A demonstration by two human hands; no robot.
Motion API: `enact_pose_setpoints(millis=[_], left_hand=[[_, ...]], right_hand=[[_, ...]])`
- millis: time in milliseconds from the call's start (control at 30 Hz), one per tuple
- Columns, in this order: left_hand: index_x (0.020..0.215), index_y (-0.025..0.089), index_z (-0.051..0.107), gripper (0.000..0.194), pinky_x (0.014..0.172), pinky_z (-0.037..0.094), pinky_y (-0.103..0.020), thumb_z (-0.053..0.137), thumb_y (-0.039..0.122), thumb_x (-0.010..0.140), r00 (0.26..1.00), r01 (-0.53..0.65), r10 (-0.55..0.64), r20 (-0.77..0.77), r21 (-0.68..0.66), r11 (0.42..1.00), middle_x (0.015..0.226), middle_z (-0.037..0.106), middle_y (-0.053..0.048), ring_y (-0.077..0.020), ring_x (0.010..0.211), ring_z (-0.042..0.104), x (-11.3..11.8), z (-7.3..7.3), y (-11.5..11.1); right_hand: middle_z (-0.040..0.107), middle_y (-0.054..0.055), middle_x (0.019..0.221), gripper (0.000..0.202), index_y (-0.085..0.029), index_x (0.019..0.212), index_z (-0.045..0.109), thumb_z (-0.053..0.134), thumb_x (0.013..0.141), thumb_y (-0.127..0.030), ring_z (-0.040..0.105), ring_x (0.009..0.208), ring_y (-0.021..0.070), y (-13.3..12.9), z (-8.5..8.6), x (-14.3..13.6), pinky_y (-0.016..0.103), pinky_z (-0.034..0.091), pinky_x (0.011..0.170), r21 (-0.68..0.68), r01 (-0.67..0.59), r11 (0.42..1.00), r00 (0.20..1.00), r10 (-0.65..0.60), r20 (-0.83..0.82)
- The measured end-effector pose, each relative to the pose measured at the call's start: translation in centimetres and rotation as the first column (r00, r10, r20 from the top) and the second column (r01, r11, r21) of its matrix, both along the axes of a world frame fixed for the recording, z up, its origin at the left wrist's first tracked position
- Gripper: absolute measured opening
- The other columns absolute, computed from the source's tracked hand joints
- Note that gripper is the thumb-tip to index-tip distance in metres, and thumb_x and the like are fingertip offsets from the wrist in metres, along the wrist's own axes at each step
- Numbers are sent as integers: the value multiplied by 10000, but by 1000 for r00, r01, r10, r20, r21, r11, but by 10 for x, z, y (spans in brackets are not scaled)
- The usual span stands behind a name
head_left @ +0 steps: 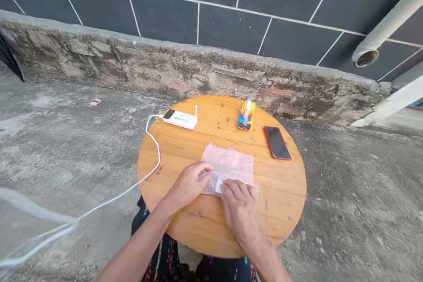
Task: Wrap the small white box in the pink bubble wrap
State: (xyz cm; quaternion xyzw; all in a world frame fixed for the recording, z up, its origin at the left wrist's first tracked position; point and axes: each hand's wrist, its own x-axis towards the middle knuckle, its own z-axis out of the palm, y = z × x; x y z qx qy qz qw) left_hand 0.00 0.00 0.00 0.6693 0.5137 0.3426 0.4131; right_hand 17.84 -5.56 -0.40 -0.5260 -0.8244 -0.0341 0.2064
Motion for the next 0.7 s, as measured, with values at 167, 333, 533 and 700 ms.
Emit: enact_pose_setpoints(millis=[167, 333, 533, 700], left_hand=[[930, 168, 630, 196, 859, 448, -345, 524, 228, 776, 984, -179, 179, -5, -47, 983, 945, 662, -56, -210, 910, 600, -38, -11, -8], [1043, 148, 589, 326, 638, 504, -283, 547, 353, 794, 974, -212, 223, 30, -209, 955, 803, 614, -33, -174, 727, 616, -50, -19, -30], [1072, 150, 571, 400, 399, 457, -202, 545, 425, 783, 977, -43, 132, 168, -452, 891, 727, 623, -25, -140, 523, 626, -41, -15, -34], [854, 139, 589, 301, 410, 489, -209, 560, 417, 745, 955, 7, 141, 263, -495, 869, 742, 630, -42, -154, 572, 651, -29, -10, -27]], right_hand=[[663, 63, 1102, 232, -183, 1052, 609, 498, 868, -97, 559, 951, 245, 1, 4, 1, 400, 332, 835, -15, 15, 1000, 999, -15, 52], [665, 83, 1114, 253, -194, 1068, 627, 473, 881, -121, 570, 970, 262, 4, 5, 1, 401, 344, 830, 16, 3, 1000, 995, -5, 102], [697, 81, 1049, 252, -189, 1027, 654, 442, 894, -156, 609, 926, 253, 10, -1, 8, 384, 361, 786, 138, -69, 988, 993, 54, 110], [705, 87, 1016, 246, -179, 1014, 662, 454, 886, -152, 619, 895, 260, 12, -2, 7, 391, 363, 765, 192, -87, 978, 990, 64, 123]])
